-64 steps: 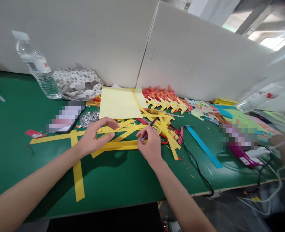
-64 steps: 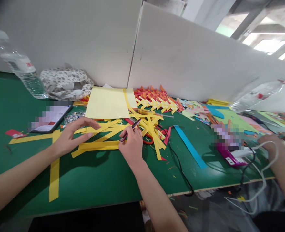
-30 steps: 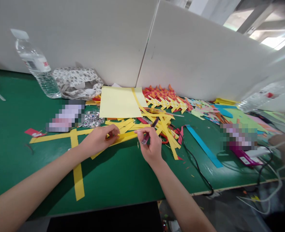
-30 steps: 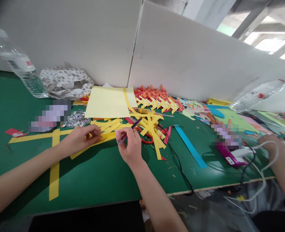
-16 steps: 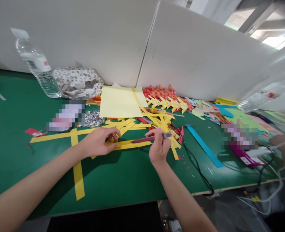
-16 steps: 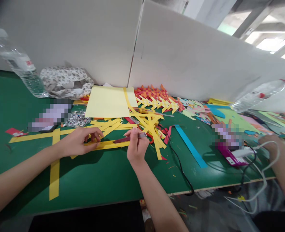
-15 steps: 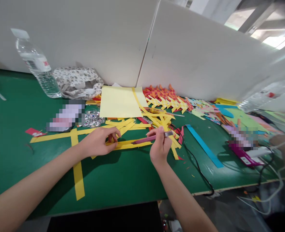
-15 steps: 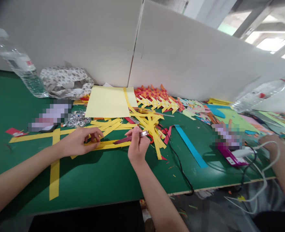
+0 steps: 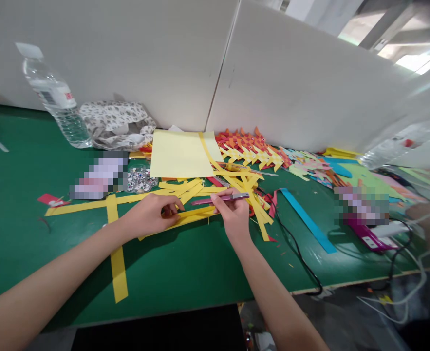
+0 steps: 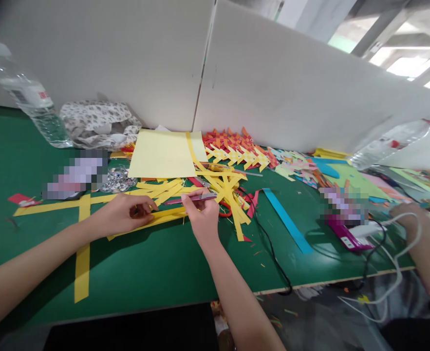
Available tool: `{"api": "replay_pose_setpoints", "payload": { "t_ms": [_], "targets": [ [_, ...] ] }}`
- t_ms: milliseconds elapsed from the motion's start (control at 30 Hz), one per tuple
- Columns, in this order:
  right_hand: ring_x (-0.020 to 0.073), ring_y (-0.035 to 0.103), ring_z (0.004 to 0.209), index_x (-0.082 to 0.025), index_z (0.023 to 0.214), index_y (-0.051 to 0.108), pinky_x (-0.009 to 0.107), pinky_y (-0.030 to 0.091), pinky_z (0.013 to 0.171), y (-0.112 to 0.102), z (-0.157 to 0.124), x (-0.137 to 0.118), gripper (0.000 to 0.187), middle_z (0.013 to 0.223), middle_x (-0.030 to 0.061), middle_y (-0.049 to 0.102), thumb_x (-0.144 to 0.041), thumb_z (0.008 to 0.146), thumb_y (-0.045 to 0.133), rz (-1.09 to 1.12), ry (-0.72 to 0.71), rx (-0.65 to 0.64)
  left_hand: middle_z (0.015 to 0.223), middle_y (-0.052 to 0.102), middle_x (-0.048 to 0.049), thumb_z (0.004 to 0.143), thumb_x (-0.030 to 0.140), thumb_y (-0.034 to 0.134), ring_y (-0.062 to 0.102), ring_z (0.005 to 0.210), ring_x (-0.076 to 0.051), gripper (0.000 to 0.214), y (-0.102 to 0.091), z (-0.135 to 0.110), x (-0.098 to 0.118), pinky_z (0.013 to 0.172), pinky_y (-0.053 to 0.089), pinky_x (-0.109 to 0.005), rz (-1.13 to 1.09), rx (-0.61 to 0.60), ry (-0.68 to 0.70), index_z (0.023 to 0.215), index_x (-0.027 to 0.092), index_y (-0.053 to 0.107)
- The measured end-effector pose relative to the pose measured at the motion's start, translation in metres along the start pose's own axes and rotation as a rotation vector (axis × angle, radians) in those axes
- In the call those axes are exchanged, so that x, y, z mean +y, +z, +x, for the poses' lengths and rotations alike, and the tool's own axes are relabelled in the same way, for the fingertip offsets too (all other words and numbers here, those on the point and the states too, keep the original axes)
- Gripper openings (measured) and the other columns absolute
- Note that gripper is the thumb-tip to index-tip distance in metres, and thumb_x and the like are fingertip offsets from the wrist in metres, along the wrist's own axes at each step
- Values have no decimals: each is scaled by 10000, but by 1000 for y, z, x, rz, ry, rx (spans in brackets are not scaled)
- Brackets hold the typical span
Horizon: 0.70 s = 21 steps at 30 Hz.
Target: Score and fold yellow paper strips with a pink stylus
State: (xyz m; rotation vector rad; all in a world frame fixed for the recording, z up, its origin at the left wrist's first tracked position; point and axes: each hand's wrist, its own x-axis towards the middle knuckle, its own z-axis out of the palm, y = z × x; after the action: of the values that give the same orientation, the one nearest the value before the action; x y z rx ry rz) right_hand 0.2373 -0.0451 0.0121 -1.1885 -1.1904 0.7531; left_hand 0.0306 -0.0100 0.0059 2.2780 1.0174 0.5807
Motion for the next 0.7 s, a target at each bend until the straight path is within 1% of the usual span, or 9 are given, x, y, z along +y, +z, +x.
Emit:
{"api": "replay_pose_setpoints", "payload": {
  "t_ms": [100,200,300,400,533,567,700],
  "targets": [
    [106,525,443,-199,674,539,235,427,445,0,-1,-1,224,548,-36,583,-348,741,693,11,2,4,686,656,13,775,282,561,569,545,-94,142,1,0,-2,497,427,-195,-15,-7,-7,873,194,615],
    [111,523,446,-202,649,511,235,416,452,0,-1,0,255,519,-36,574,-359,755,682,-38,11,-5,675,646,12,778,287,560,560,539,-91,142,2,1,-3,490,421,-190,-20,-14,-6,869,190,610],
    [125,542,468,-205,638,509,246,430,475,0,-2,2,256,514,-32,568,-357,759,676,-99,6,-63,693,650,8,782,288,557,557,541,-88,146,2,1,-4,493,422,-189,-20,-16,1,880,192,608],
    [134,542,456,-212,638,505,253,426,464,-1,-3,3,254,499,-34,561,-359,760,672,-119,7,-115,717,654,9,783,279,556,555,546,-86,146,2,1,-4,500,426,-190,-33,-20,1,895,196,600],
    [123,519,452,-211,614,503,252,413,470,-1,-3,1,261,505,-34,548,-347,770,662,-121,-66,-71,697,637,17,780,254,561,554,555,-85,133,2,1,-4,509,426,-188,-43,-23,-2,895,193,591],
    [120,514,448,-211,614,502,251,411,469,-1,-3,1,260,505,-36,547,-347,770,660,-114,-65,-79,691,633,19,780,249,561,553,556,-85,130,2,1,-4,510,424,-187,-43,-23,-4,894,193,590],
    [132,530,463,-214,632,503,255,405,472,1,-4,0,252,506,-34,559,-360,769,657,-149,-12,-174,691,638,24,777,239,562,560,564,-87,131,2,0,-3,517,426,-186,-45,-28,-16,898,198,590]
  ]
}}
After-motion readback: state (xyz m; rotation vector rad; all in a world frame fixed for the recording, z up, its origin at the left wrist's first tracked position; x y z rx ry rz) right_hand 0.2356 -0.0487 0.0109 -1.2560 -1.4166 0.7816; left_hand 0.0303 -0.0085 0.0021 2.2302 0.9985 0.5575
